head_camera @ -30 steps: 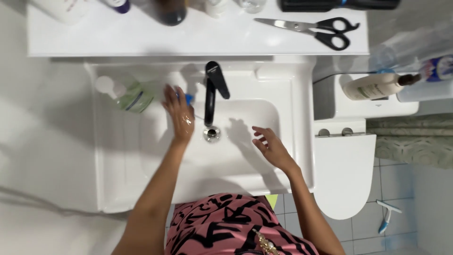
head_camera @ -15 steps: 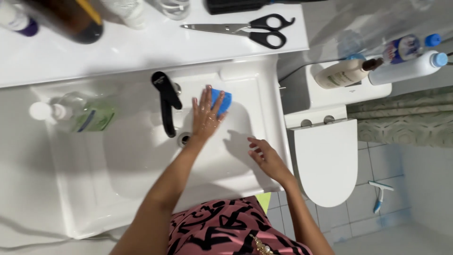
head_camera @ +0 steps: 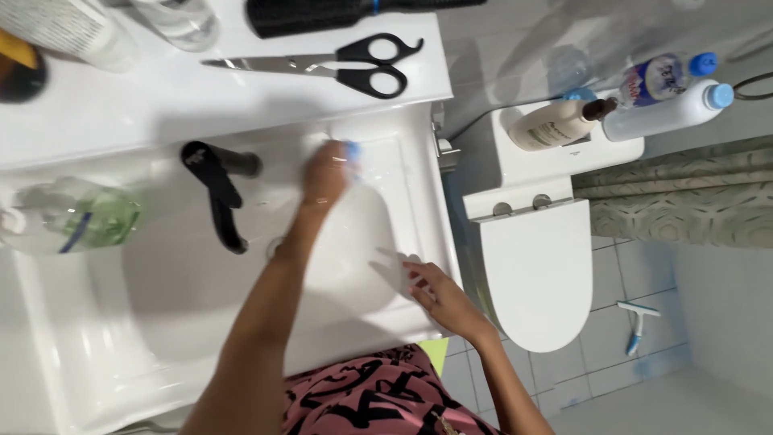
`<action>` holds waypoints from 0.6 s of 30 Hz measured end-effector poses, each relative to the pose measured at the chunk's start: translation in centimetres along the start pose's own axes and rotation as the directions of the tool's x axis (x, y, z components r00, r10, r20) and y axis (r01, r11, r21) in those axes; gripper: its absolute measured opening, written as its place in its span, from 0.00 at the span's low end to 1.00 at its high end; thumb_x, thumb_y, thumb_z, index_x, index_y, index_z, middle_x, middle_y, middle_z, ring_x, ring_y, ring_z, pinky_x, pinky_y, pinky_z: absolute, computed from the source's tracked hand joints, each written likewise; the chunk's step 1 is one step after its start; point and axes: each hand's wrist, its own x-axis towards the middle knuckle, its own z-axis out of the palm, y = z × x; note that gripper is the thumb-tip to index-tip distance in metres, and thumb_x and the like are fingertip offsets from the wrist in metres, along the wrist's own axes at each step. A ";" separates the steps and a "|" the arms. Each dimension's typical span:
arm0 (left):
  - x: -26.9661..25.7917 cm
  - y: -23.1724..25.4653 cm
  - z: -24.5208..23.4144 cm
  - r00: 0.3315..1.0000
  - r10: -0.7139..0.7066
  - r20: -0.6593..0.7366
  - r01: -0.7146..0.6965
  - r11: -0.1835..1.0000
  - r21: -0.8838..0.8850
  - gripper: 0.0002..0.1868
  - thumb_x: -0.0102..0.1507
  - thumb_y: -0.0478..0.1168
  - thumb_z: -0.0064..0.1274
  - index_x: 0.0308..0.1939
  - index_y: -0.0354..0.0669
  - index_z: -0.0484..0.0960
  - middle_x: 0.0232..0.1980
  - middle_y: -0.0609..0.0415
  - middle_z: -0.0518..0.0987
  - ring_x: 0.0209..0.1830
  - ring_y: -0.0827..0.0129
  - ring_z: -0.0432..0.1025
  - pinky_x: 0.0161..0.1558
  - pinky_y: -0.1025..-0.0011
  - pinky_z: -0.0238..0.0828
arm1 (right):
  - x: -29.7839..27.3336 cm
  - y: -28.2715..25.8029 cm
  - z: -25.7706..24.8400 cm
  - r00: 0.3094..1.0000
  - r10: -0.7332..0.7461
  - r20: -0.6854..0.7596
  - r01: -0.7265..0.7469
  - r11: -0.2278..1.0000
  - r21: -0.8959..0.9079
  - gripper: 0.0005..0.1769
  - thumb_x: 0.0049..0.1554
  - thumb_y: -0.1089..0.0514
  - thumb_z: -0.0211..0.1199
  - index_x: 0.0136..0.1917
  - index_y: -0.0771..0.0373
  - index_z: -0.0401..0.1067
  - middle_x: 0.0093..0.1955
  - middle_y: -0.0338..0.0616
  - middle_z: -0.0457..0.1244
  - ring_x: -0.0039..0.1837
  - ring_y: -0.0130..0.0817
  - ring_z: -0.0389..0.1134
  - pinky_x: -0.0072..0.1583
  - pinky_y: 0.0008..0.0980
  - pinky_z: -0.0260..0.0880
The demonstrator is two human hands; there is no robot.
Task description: Clean the bathroom sink and faucet using a sponge and soap.
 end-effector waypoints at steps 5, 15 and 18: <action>-0.2 5.7 0.4 0.960 -0.074 -0.272 0.172 0.918 0.357 0.32 0.66 0.43 0.57 0.65 0.22 0.67 0.64 0.30 0.69 0.65 0.43 0.62 0.66 0.48 0.58 | -0.1 2.9 -1.0 0.993 -0.044 -0.106 0.054 0.994 0.098 0.27 0.61 0.53 0.57 0.73 0.53 0.64 0.64 0.44 0.66 0.60 0.36 0.70 0.62 0.37 0.73; -12.0 16.7 -1.8 0.831 0.492 0.260 -0.556 0.703 0.444 0.31 0.68 0.41 0.46 0.70 0.18 0.67 0.74 0.20 0.61 0.75 0.22 0.48 0.71 0.31 0.50 | -1.9 6.4 -0.8 0.923 0.104 -0.371 0.015 0.952 0.305 0.18 0.60 0.70 0.48 0.58 0.62 0.74 0.53 0.43 0.68 0.55 0.31 0.69 0.59 0.31 0.73; -2.1 11.7 0.1 0.958 0.203 0.202 -0.275 0.850 0.449 0.30 0.71 0.44 0.44 0.68 0.18 0.66 0.77 0.26 0.60 0.78 0.32 0.50 0.72 0.33 0.48 | -2.8 6.1 -0.8 0.909 0.032 -0.417 0.100 0.952 0.289 0.20 0.58 0.72 0.48 0.58 0.62 0.75 0.48 0.43 0.65 0.48 0.29 0.64 0.53 0.30 0.68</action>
